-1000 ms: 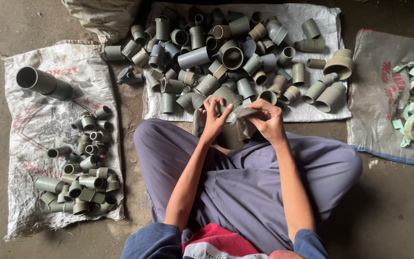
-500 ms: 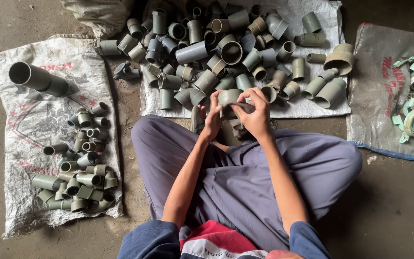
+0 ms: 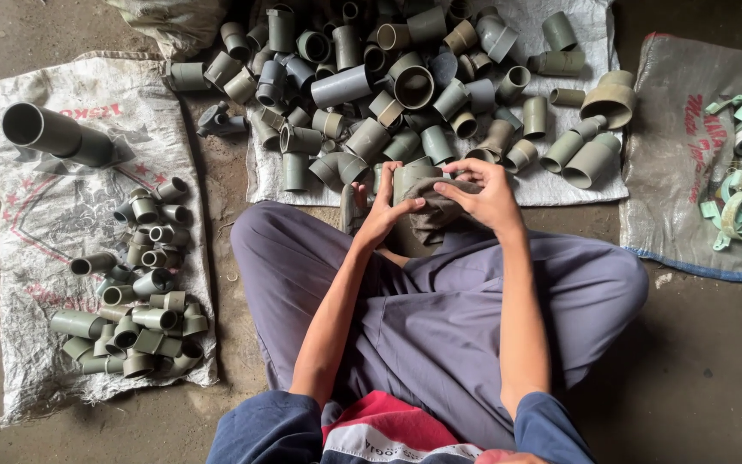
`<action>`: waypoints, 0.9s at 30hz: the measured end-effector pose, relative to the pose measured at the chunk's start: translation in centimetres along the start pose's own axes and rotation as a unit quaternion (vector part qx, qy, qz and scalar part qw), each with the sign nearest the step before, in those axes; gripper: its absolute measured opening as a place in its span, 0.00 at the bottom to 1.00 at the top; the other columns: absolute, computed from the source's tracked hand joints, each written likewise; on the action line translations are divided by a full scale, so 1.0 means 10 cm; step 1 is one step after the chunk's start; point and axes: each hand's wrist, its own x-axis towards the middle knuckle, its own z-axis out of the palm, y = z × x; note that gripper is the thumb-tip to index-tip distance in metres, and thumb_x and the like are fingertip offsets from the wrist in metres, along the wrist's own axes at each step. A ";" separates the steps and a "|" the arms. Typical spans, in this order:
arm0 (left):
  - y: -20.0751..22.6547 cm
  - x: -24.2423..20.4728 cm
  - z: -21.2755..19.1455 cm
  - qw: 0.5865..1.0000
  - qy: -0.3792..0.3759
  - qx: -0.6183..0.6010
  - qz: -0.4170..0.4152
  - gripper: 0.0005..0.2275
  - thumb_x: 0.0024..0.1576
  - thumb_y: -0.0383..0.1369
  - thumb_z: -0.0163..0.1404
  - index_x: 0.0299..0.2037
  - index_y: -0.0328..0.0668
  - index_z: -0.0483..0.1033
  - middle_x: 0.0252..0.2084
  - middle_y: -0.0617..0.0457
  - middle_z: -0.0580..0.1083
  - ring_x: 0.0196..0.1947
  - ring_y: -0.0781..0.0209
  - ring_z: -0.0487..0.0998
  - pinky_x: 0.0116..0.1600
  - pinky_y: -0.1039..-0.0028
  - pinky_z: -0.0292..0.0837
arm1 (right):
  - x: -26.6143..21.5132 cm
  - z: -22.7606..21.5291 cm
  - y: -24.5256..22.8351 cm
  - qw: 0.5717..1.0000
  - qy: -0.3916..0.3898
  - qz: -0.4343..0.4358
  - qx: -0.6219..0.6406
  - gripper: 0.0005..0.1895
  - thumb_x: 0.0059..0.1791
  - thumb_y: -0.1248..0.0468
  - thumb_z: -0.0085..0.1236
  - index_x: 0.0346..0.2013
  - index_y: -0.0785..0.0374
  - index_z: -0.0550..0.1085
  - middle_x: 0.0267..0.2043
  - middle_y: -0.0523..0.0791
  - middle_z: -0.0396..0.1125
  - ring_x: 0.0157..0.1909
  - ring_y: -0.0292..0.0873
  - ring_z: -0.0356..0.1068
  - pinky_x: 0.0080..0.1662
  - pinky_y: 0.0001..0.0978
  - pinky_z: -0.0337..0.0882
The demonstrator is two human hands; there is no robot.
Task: The person sits cross-legged on the floor and cleans the edges of small gray pipe fittings using a cloth. They pick up each fitting, wipe the rim, and place it into a pile on a sack to their left.
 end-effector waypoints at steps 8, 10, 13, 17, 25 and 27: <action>-0.09 0.02 -0.09 0.996 -0.079 0.025 0.015 0.29 0.47 0.43 0.64 0.56 0.58 0.60 0.46 0.55 0.66 0.50 0.60 0.66 0.61 0.62 0.59 | 0.08 -0.15 0.11 0.991 -0.035 -0.119 -0.045 0.09 0.43 0.62 0.76 0.35 0.57 0.82 0.32 0.45 0.73 0.38 0.36 0.69 0.47 0.31 0.67; -0.16 0.02 -0.09 0.997 -0.072 0.019 0.026 0.27 0.50 0.43 0.62 0.56 0.56 0.60 0.45 0.55 0.66 0.49 0.60 0.66 0.58 0.64 0.60 | 0.13 -0.08 0.18 0.976 0.036 -0.186 -0.109 0.10 0.44 0.61 0.77 0.35 0.54 0.82 0.33 0.43 0.71 0.38 0.44 0.70 0.49 0.33 0.68; -0.32 0.06 -0.13 0.996 0.021 0.085 0.007 0.29 0.49 0.47 0.63 0.58 0.61 0.60 0.55 0.50 0.68 0.59 0.59 0.59 0.71 0.54 0.12 | 0.03 0.15 0.06 0.942 0.204 -0.215 -0.158 0.25 0.46 0.56 0.75 0.53 0.60 0.76 0.53 0.46 0.61 0.57 0.48 0.65 0.59 0.41 0.65; -0.10 0.00 -0.08 0.999 0.037 0.023 0.003 0.27 0.53 0.42 0.61 0.57 0.54 0.58 0.54 0.48 0.64 0.59 0.51 0.60 0.71 0.52 0.40 | -0.16 0.40 -0.04 0.954 0.203 -0.180 -0.127 0.14 0.51 0.62 0.68 0.50 0.59 0.76 0.50 0.43 0.63 0.53 0.45 0.66 0.50 0.35 0.66; -0.52 0.11 -0.07 0.996 0.069 0.049 0.007 0.29 0.53 0.46 0.61 0.60 0.59 0.59 0.56 0.40 0.66 0.67 0.42 0.47 0.71 0.50 0.10 | -0.06 0.61 -0.68 0.976 -0.014 0.214 -0.024 0.44 0.55 0.32 0.36 0.67 0.68 0.64 0.69 0.62 0.59 0.72 0.59 0.56 0.71 0.49 0.53; -0.64 0.13 -0.11 0.997 0.062 0.053 0.017 0.29 0.53 0.47 0.61 0.60 0.58 0.59 0.58 0.42 0.65 0.68 0.44 0.49 0.71 0.48 0.08 | -0.13 0.64 -0.76 0.970 -0.021 0.237 -0.040 0.45 0.54 0.30 0.37 0.65 0.68 0.65 0.67 0.62 0.60 0.71 0.58 0.58 0.71 0.50 0.55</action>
